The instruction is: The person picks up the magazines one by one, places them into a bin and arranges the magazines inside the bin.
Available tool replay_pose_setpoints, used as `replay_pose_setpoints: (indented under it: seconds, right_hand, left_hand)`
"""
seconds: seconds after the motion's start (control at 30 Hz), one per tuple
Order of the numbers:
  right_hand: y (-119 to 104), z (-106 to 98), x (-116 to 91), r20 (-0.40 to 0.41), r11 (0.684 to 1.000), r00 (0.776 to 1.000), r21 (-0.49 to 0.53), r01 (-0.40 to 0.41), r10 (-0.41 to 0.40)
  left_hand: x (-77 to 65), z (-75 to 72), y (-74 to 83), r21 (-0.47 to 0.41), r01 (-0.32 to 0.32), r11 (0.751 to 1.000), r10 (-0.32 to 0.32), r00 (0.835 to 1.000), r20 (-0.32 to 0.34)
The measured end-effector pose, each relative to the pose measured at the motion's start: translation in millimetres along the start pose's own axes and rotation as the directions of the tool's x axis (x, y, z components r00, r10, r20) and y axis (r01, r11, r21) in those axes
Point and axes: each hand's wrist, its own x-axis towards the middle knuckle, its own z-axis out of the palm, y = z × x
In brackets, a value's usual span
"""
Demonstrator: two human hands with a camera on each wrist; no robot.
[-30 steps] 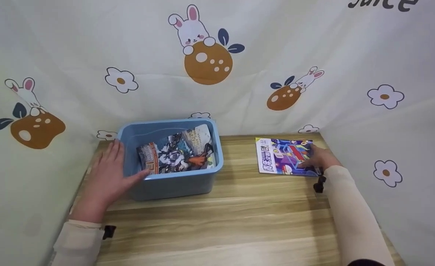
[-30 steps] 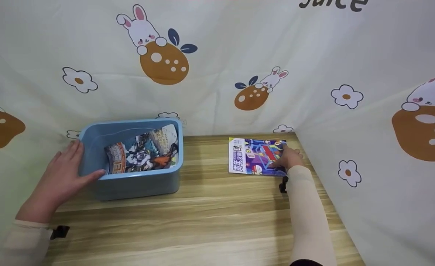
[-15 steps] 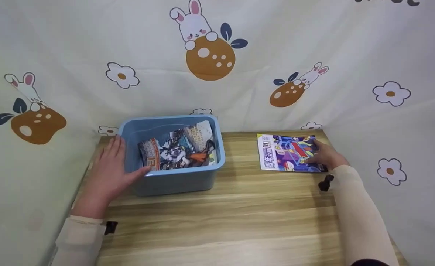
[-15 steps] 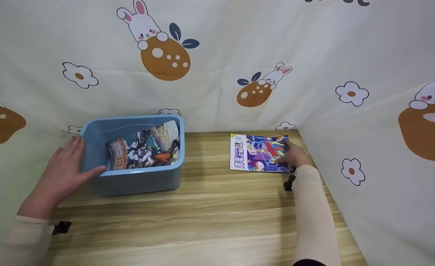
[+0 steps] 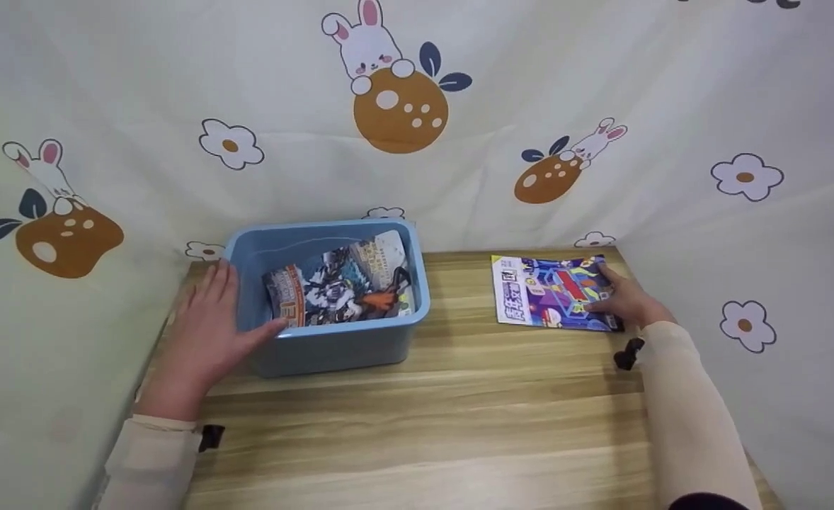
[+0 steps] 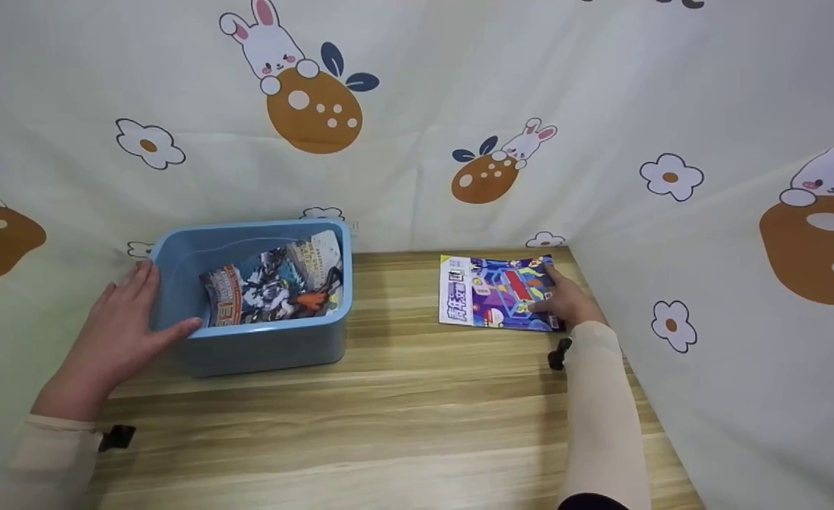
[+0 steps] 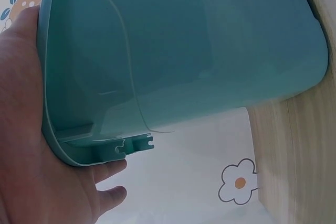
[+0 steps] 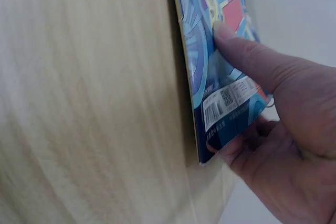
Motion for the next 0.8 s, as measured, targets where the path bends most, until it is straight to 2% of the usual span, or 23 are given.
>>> replay_pose_setpoints:
  seconds: [0.23,0.4,0.57,0.8]
  right_hand:
    - [-2.8,-4.9,-5.3,-0.019,0.998,0.999,0.032,0.050,-0.050]
    - [-1.4,-2.7,-8.7,0.001,0.993,0.996,0.074,0.094,-0.095]
    - [0.1,0.5,-12.2,0.049,0.992,0.993,0.085,0.098,-0.103]
    - [-0.6,4.0,-14.8,0.035,0.989,0.992,0.093,0.116,-0.120]
  left_hand:
    - [2.9,0.0,2.5,0.002,0.014,1.000,-0.014,1.000,0.000]
    - [3.2,0.1,3.0,-0.003,0.012,1.000,-0.012,1.000,0.010]
    - [3.0,1.0,1.1,-0.022,-0.003,1.000,0.004,1.000,0.010]
    - [-0.1,2.6,-1.7,-0.026,0.005,1.000,-0.005,1.000,0.003]
